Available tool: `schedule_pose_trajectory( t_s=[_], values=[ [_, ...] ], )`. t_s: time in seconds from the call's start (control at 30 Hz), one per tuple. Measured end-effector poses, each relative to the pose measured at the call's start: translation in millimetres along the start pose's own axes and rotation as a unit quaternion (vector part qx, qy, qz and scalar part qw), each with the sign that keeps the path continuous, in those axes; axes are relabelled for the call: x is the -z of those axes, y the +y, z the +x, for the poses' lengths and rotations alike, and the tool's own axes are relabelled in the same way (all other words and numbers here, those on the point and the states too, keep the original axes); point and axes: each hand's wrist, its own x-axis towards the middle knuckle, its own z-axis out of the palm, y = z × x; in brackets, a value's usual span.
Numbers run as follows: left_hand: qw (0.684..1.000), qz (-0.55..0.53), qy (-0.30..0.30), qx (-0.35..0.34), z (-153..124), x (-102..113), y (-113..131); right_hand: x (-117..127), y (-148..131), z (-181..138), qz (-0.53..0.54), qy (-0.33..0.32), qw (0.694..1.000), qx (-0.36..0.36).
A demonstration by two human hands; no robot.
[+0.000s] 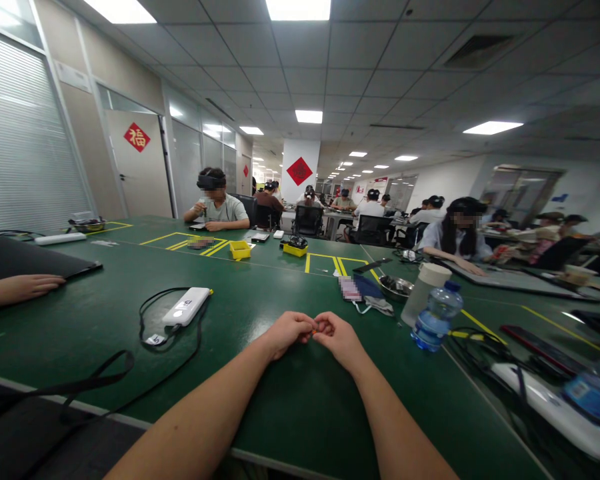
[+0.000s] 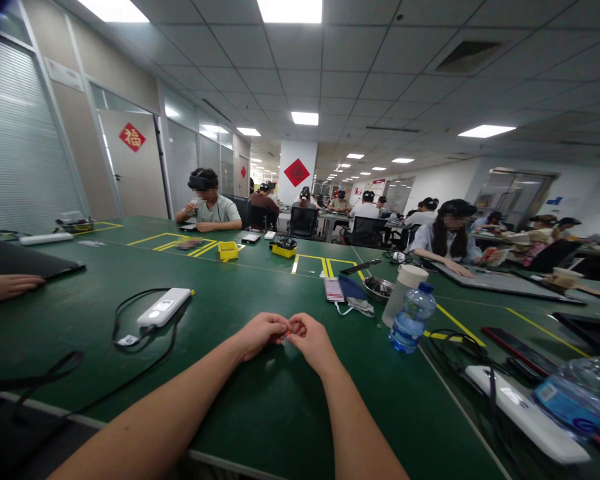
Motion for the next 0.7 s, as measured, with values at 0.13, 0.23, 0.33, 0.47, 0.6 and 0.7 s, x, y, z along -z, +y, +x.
schedule_pose_trajectory(
  t_s=[0.13,0.23,0.33,0.47,0.6,0.7],
  values=[
    [1.0,0.02,0.013,-0.014,-1,0,0,-2,1,0,-0.039,-0.016,0.999,0.034],
    [0.999,0.001,0.031,-0.023,-2,-1,4,-2,-2,-1,-0.069,-0.026,0.995,0.068],
    [0.997,-0.071,0.023,-0.017,-3,-2,10,-1,-7,-1,-0.076,-0.009,0.994,0.08],
    [0.985,-0.171,0.014,0.021,-3,-3,14,1,-11,-1,-0.07,0.033,0.993,0.087],
    [0.99,-0.142,0.01,0.008,-3,-5,11,0,-10,-1,-0.072,0.042,0.993,0.089],
    [0.995,-0.098,0.002,-0.008,-3,-9,7,-3,-4,0,-0.081,0.054,0.993,0.069]
  ],
)
